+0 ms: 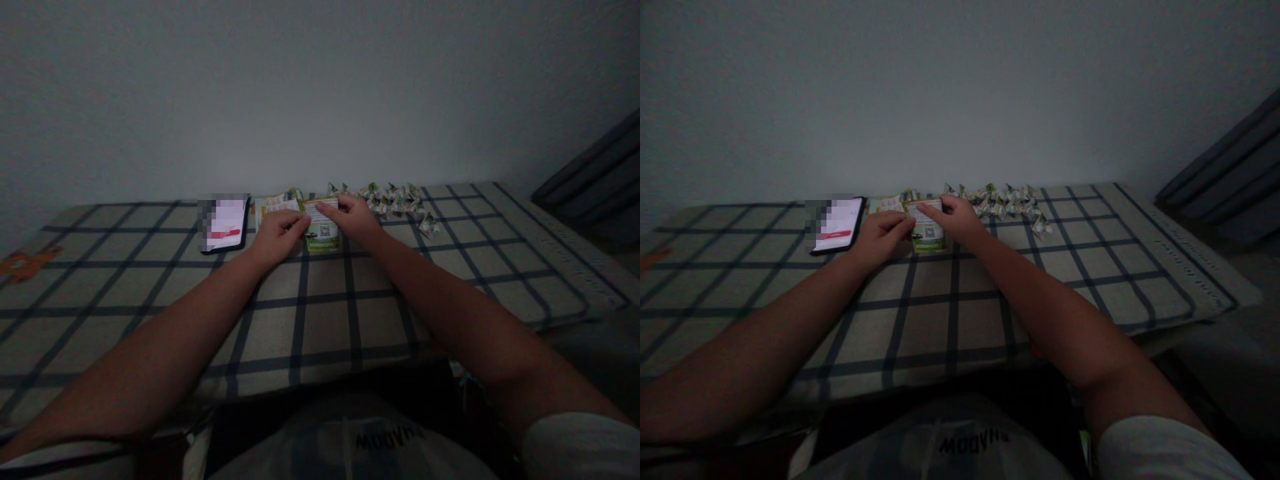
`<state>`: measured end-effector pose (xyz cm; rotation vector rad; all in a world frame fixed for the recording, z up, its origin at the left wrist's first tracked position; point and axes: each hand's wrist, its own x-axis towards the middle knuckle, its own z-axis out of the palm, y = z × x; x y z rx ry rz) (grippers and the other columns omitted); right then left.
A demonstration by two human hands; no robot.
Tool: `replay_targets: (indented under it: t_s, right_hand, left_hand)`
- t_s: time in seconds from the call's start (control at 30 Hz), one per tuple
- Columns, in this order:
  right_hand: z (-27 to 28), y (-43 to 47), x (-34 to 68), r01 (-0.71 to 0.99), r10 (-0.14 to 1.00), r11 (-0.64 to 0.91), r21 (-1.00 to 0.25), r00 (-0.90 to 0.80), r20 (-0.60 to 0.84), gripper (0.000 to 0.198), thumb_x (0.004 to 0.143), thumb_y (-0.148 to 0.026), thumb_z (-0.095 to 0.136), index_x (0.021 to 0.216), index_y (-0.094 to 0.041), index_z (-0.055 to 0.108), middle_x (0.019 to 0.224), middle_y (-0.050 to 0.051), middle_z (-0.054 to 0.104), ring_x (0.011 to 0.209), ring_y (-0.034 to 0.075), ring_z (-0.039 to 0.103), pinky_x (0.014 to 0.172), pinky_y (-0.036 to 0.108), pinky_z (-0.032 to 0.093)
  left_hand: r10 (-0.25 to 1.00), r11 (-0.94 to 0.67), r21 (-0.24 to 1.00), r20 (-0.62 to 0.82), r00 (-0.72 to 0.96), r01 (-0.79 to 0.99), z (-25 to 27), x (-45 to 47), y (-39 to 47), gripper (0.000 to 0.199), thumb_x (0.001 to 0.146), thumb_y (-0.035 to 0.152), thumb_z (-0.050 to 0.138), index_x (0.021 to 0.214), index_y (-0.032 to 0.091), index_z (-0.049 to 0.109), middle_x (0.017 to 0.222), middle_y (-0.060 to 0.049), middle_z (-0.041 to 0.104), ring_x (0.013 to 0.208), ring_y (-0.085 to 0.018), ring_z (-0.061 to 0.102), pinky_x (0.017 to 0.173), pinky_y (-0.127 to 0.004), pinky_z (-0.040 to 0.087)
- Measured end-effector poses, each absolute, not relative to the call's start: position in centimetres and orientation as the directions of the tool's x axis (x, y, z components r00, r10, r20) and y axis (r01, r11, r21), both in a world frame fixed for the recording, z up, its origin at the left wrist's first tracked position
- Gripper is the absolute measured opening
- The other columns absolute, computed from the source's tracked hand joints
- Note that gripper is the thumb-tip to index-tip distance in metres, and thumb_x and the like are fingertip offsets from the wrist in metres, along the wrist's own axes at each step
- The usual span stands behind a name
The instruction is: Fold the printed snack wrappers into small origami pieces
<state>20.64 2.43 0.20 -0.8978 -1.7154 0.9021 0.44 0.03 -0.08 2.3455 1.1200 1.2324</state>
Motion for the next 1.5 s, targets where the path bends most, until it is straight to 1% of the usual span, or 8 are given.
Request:
replay_targets:
  t_s: [0.2,0.53,0.8,0.97,1.07,1.17,1.3,1.5]
  right_hand:
    - [0.4,2.5,20.7,0.103,0.879,0.434,-0.895,-0.268,0.395,0.056,0.081,-0.076,0.063,0.074,-0.02,0.057,0.07,0.0,0.054,0.069,0.014,0.053,0.058,0.026,0.046]
    - [0.6,2.1,20.8,0.12,0.887,0.445,-0.888,-0.199,0.418,0.053,0.079,-0.071,0.067,0.068,-0.02,0.058,0.062,-0.001,0.054,0.059,0.011,0.048,0.051,0.025,0.041]
    - [0.7,2.1,20.8,0.167,0.881,0.461,-0.871,-0.198,0.429,0.054,0.08,-0.071,0.065,0.066,-0.021,0.054,0.062,-0.001,0.05,0.063,0.013,0.05,0.053,0.025,0.04]
    - [0.5,2.4,20.8,0.152,0.855,0.509,-0.847,-0.2,0.478,0.052,0.082,-0.068,0.065,0.067,-0.02,0.052,0.064,-0.002,0.049,0.065,0.012,0.049,0.058,0.025,0.042]
    - [0.2,2.7,20.8,0.142,0.846,0.519,-0.843,-0.225,0.483,0.052,0.082,-0.068,0.064,0.067,-0.02,0.051,0.065,-0.002,0.05,0.064,0.011,0.048,0.058,0.024,0.041]
    - [0.1,2.7,20.8,0.108,0.838,0.522,-0.846,-0.249,0.485,0.051,0.081,-0.066,0.065,0.067,-0.02,0.049,0.064,-0.003,0.049,0.061,0.01,0.046,0.057,0.024,0.041]
    - [0.2,2.6,20.9,0.105,0.826,0.539,-0.835,-0.256,0.501,0.049,0.082,-0.063,0.066,0.066,-0.02,0.048,0.064,-0.003,0.049,0.061,0.01,0.045,0.059,0.025,0.042]
    - [0.1,2.7,21.0,0.152,0.841,0.525,-0.838,-0.246,0.482,0.049,0.083,-0.064,0.065,0.067,-0.02,0.05,0.064,-0.003,0.05,0.061,0.01,0.046,0.056,0.024,0.041]
  left_hand:
    - [0.791,-0.604,0.642,0.557,0.254,0.473,-0.3,0.3,0.2,0.045,0.093,0.047,0.056,0.057,0.019,0.058,0.055,0.0,0.056,0.057,-0.015,0.053,0.056,-0.029,0.038]
    - [0.829,-0.559,0.746,0.494,0.262,0.363,-0.7,0.1,0.6,0.047,0.091,0.052,0.058,0.056,0.02,0.059,0.055,-0.001,0.059,0.055,-0.016,0.055,0.057,-0.03,0.043]
    - [0.831,-0.556,0.749,0.482,0.278,0.36,-0.6,0.2,0.5,0.045,0.091,0.049,0.058,0.057,0.019,0.061,0.057,-0.001,0.061,0.058,-0.016,0.057,0.06,-0.03,0.045]
    - [0.831,-0.555,0.752,0.48,0.28,0.356,-0.6,0.2,0.5,0.045,0.091,0.047,0.058,0.056,0.019,0.061,0.057,-0.001,0.06,0.059,-0.015,0.056,0.062,-0.029,0.043]
    - [0.813,-0.582,0.721,0.513,0.275,0.376,-0.3,0.3,0.4,0.043,0.089,0.045,0.059,0.055,0.019,0.06,0.058,-0.001,0.059,0.06,-0.015,0.056,0.062,-0.029,0.044]
    - [0.789,-0.609,0.688,0.577,0.212,0.395,-0.1,0.4,0.4,0.038,0.087,0.042,0.062,0.057,0.019,0.061,0.06,-0.001,0.06,0.064,-0.015,0.057,0.064,-0.029,0.045]
    - [0.809,-0.566,0.745,0.584,0.064,0.354,-0.5,0.6,0.6,0.024,0.084,0.04,0.068,0.072,0.019,0.07,0.066,0.0,0.065,0.063,-0.014,0.058,0.061,-0.027,0.045]
    - [0.808,-0.578,0.759,0.585,0.074,0.299,-1.1,0.5,1.1,0.033,0.087,0.045,0.069,0.067,0.018,0.069,0.059,0.0,0.061,0.059,-0.013,0.056,0.058,-0.025,0.044]
